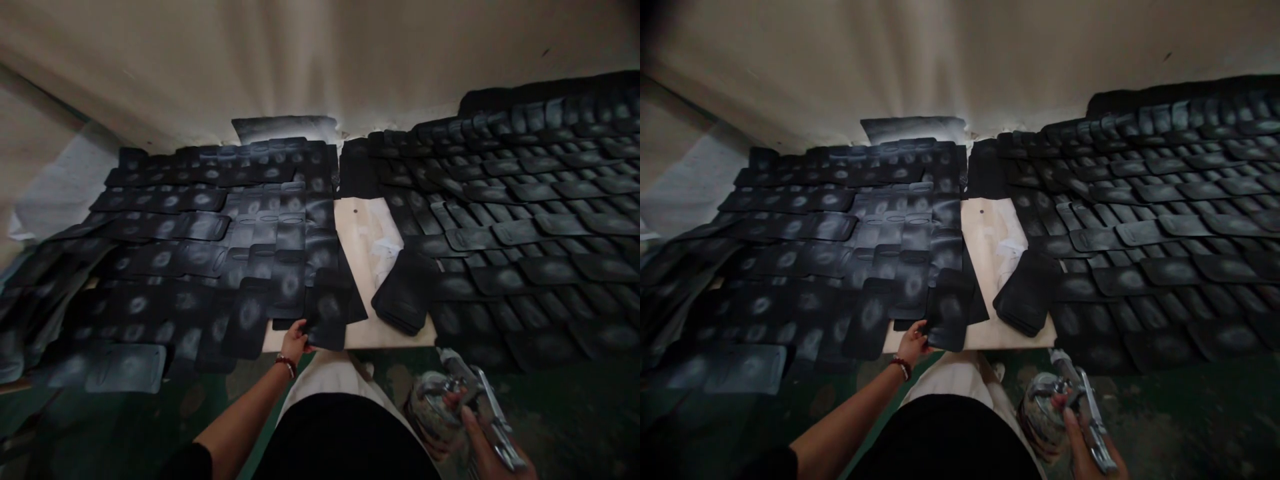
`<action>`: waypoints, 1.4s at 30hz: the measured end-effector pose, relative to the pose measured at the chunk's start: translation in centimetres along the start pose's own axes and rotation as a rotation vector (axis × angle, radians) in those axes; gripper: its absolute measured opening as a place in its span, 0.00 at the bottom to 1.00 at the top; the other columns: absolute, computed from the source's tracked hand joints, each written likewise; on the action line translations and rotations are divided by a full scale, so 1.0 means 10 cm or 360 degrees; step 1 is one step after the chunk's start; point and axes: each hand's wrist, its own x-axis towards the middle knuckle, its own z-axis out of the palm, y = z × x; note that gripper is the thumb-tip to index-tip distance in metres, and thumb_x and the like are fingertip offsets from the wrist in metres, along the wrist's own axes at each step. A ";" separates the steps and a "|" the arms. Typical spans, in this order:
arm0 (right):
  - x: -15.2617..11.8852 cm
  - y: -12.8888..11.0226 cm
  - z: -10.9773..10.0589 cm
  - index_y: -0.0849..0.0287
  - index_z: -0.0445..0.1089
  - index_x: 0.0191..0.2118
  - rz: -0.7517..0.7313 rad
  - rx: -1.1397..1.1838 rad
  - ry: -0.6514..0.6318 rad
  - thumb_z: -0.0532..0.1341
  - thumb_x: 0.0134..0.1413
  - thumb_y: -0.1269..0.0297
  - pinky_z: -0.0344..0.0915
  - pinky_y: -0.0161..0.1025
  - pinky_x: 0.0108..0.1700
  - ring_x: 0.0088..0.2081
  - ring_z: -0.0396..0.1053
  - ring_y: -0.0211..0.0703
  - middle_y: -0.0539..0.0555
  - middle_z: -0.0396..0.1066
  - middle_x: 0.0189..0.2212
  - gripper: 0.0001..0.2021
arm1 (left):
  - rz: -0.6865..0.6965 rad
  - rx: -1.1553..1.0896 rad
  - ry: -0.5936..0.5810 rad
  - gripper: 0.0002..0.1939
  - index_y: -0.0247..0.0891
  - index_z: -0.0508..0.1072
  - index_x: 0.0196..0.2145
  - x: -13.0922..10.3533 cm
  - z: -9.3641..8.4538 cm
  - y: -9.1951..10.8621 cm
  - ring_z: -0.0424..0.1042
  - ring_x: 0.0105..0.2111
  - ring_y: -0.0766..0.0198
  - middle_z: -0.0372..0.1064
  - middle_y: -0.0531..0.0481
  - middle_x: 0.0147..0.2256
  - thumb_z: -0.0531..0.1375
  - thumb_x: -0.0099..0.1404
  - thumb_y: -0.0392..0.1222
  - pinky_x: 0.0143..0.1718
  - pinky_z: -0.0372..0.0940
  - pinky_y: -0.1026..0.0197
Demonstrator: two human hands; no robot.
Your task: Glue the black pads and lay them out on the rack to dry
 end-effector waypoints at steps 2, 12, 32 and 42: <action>-0.01 -0.02 0.06 0.56 0.76 0.34 0.0027 0.0112 0.0005 0.65 0.38 0.49 0.71 0.44 0.45 0.44 0.71 0.60 0.56 0.76 0.35 0.18 | -0.0056 -0.0061 0.0026 0.21 0.38 0.61 0.51 -0.02 -0.09 -0.09 0.68 0.16 0.71 0.64 0.58 0.23 0.55 0.60 0.30 0.19 0.63 0.70; -0.06 0.11 0.18 0.57 0.76 0.37 -0.0018 0.0320 -0.0060 0.66 0.41 0.49 0.68 0.45 0.50 0.47 0.70 0.57 0.57 0.75 0.39 0.19 | -0.0151 0.0515 0.0244 0.07 0.38 0.62 0.42 0.01 -0.17 0.04 0.75 0.25 0.62 0.68 0.53 0.24 0.53 0.65 0.37 0.26 0.66 0.63; -0.25 0.11 0.40 0.61 0.72 0.45 0.0034 0.0612 0.0375 0.65 0.47 0.52 0.66 0.43 0.50 0.47 0.70 0.53 0.58 0.73 0.43 0.22 | 0.0696 0.1824 -0.0424 0.18 0.33 0.67 0.40 0.26 2.19 1.06 0.71 0.44 0.51 0.71 0.35 0.42 0.58 0.59 0.50 0.39 0.61 0.58; -0.25 -0.04 0.45 0.62 0.72 0.44 0.0081 0.0636 0.0360 0.66 0.45 0.50 0.68 0.43 0.47 0.44 0.71 0.54 0.59 0.74 0.40 0.23 | 0.0524 0.1481 -0.0441 0.09 0.35 0.69 0.31 0.49 2.19 0.92 0.72 0.43 0.54 0.73 0.39 0.38 0.61 0.57 0.44 0.39 0.62 0.61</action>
